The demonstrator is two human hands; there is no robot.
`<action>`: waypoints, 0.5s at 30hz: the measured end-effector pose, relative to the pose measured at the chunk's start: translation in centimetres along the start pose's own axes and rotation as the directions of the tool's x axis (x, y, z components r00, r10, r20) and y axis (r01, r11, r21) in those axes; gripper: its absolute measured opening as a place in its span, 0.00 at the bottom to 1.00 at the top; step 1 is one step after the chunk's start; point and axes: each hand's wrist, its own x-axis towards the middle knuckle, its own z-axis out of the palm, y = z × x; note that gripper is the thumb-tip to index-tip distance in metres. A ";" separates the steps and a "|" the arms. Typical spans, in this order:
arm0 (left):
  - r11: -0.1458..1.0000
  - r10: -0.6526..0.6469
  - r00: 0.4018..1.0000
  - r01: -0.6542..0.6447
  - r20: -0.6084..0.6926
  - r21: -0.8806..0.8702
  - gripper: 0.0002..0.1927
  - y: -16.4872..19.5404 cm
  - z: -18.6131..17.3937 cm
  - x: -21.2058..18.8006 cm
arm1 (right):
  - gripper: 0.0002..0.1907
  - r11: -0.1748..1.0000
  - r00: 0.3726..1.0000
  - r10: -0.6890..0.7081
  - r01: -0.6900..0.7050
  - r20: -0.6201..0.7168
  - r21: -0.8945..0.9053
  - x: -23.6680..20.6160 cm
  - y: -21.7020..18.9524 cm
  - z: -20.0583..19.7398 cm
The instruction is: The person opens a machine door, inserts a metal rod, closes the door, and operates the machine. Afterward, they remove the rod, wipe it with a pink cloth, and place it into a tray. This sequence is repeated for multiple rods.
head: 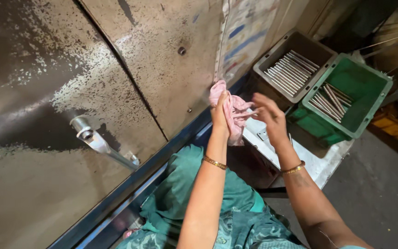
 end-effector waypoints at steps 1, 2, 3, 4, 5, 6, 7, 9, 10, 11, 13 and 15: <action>1.000 0.019 1.000 -0.019 -0.019 -0.013 0.21 0.0 0.2 0.1 | 0.24 0.984 0.988 0.134 -0.124 -0.073 0.129 -0.4 0.0 0.0; 0.999 0.041 0.998 -0.043 -0.055 -0.028 0.22 -0.1 0.5 0.0 | 0.28 0.936 0.953 0.273 -0.230 -0.135 0.266 -0.6 0.1 0.2; 0.998 0.008 1.000 -0.006 -0.026 0.069 0.23 -0.4 0.8 -0.3 | 0.30 0.820 0.973 0.209 -0.231 0.102 0.525 -1.0 0.4 0.5; 0.986 -0.026 1.000 0.025 0.005 0.167 0.24 -0.8 1.3 -0.7 | 0.31 0.628 0.952 0.062 -0.269 0.299 0.730 -1.3 0.7 1.0; 0.963 -0.062 0.998 0.051 0.033 0.265 0.26 -0.9 1.6 -1.0 | 0.33 0.387 0.893 -0.142 -0.347 0.427 0.854 -1.3 1.1 1.3; 0.704 -0.040 0.984 -0.096 0.174 0.703 0.30 -1.0 1.6 -1.6 | 0.31 0.356 0.948 0.027 -0.306 0.317 0.883 -1.0 1.5 1.4; 0.263 -0.091 0.949 -0.268 0.301 0.927 0.35 -1.3 1.5 -2.6 | 0.29 0.333 0.958 0.203 -0.262 0.202 0.906 -0.4 2.0 1.6; -0.214 -0.198 0.892 -0.443 0.406 0.870 0.39 -1.6 1.3 -3.6 | 0.25 0.481 0.928 0.373 -0.183 -0.011 0.858 0.6 2.6 1.2; -0.193 -0.199 0.877 -0.472 0.437 0.860 0.38 -1.6 1.0 -3.9 | 0.24 0.629 0.930 0.352 -0.150 -0.108 0.763 1.3 2.6 0.7; -0.172 -0.199 0.857 -0.508 0.475 0.844 0.37 -1.8 1.0 -3.8 | 0.23 0.760 0.929 0.310 -0.114 -0.203 0.640 1.8 2.5 0.1; -0.037 -0.131 0.770 -0.634 0.625 0.773 0.30 -2.3 0.9 -2.9 | 0.20 0.908 0.919 0.199 -0.042 -0.341 0.417 2.4 2.1 -1.2; 0.162 -0.083 0.726 -0.667 0.683 0.728 0.26 -2.9 0.3 -2.5 | 0.19 0.970 0.898 0.061 0.050 -0.436 0.238 2.6 1.8 -1.9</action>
